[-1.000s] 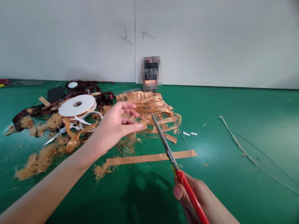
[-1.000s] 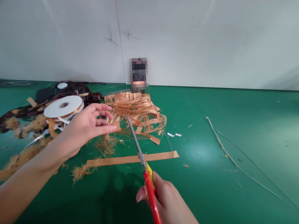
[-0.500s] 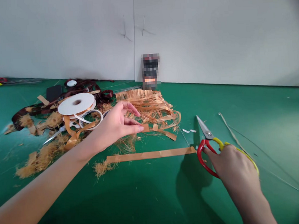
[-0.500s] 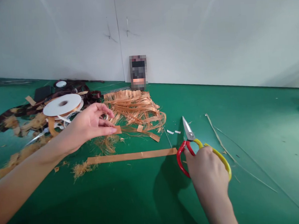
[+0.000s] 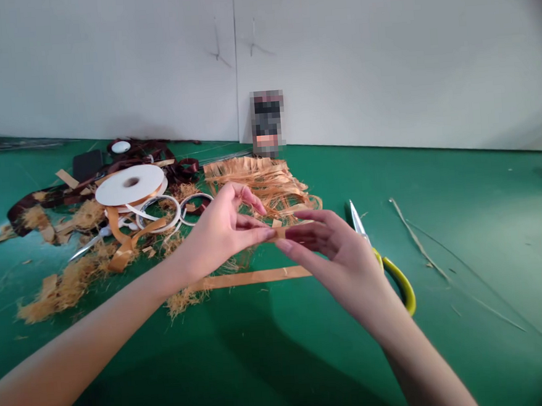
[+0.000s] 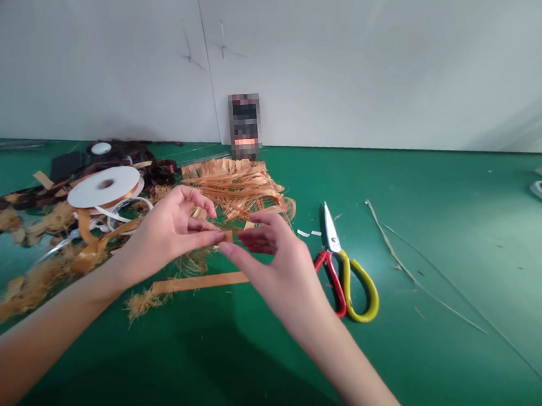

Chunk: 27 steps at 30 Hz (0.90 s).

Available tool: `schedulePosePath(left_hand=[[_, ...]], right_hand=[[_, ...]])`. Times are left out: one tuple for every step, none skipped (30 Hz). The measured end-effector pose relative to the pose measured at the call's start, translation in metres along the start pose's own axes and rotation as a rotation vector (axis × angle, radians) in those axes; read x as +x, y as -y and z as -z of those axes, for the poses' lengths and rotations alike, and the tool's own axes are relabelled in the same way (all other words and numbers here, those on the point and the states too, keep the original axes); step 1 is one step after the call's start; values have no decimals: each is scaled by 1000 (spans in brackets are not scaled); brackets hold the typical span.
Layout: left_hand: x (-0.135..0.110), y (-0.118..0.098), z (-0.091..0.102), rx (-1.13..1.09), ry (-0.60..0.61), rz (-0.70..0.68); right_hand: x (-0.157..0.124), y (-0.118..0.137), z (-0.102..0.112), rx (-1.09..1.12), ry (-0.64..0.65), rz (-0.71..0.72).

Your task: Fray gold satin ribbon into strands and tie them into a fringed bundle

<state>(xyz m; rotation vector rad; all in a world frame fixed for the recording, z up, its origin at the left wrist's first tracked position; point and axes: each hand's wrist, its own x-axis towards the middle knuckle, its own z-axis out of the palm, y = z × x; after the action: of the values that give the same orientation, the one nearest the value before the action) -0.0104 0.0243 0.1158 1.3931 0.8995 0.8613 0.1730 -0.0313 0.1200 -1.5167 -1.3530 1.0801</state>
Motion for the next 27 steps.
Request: schedulePosePath(left_hand=[[-1, -1, -2, 1, -7, -5], [-1, -3, -4, 7, -18, -9], [-2, -4, -5, 15, -28, -11], [-3, -6, -6, 24, -37, -11], [-4, -7, -6, 32, -43, -7], [-5, -8, -5, 42, -48, -1], [-6, -7, -3, 54, -50, 6], [-6, -6, 1, 71, -54, 13], [-7, -3, 6, 95, -60, 20], [-7, 1, 13, 129, -65, 31], [-6, 6, 21, 171, -61, 49], [-6, 11, 31, 227, -42, 81], [-5, 15, 41, 294, -13, 128], [-4, 19, 51, 375, 33, 186], [-3, 21, 59, 458, 74, 236], [-2, 21, 64, 566, 55, 252], [-2, 19, 67, 680, -8, 233], [-2, 14, 65, 786, -96, 171], [-3, 7, 60, 874, -195, 72], [-5, -1, 52, 926, -272, -43], [-6, -10, 42, 939, -293, -154], [-8, -19, 31, 927, -283, -260], [-9, -28, 20, 899, -257, -335], [-10, -35, 10, 866, -188, -376], [-10, -41, 2, 811, -135, -411], [-10, -45, -3, 746, -82, -407], [-9, -47, -7, 682, -26, -388]], right_hand=[[1, 5, -5, 23, 18, 32], [2, 9, -9, 37, 26, 56], [4, 12, -11, 46, 27, 75], [5, 14, -12, 52, 21, 89], [6, 15, -11, 56, 3, 97], [7, 16, -10, 54, -20, 102], [7, 17, -9, 48, -42, 105], [8, 18, -7, 38, -59, 107], [8, 19, -5, 23, -72, 107], [7, 21, -3, 6, -85, 106], [7, 23, 0, -15, -100, 107], [7, 25, 3, -41, -118, 114], [7, 28, 7, -71, -146, 123], [7, 31, 10, -104, -173, 128], [7, 35, 14, -135, -194, 126], [7, 38, 17, -163, -203, 119], [8, 43, 20, -189, -201, 106], [8, 47, 21, -210, -193, 95], [9, 51, 22, -226, -180, 87], [10, 56, 22, -237, -161, 83], [11, 60, 22, -239, -140, 83], [12, 63, 20, -231, -116, 82], [13, 67, 19, -216, -90, 83], [14, 70, 18, -193, -61, 87], [15, 73, 16, -170, -37, 94], [15, 75, 15, -156, -24, 98], [16, 78, 15, -155, -23, 96]])
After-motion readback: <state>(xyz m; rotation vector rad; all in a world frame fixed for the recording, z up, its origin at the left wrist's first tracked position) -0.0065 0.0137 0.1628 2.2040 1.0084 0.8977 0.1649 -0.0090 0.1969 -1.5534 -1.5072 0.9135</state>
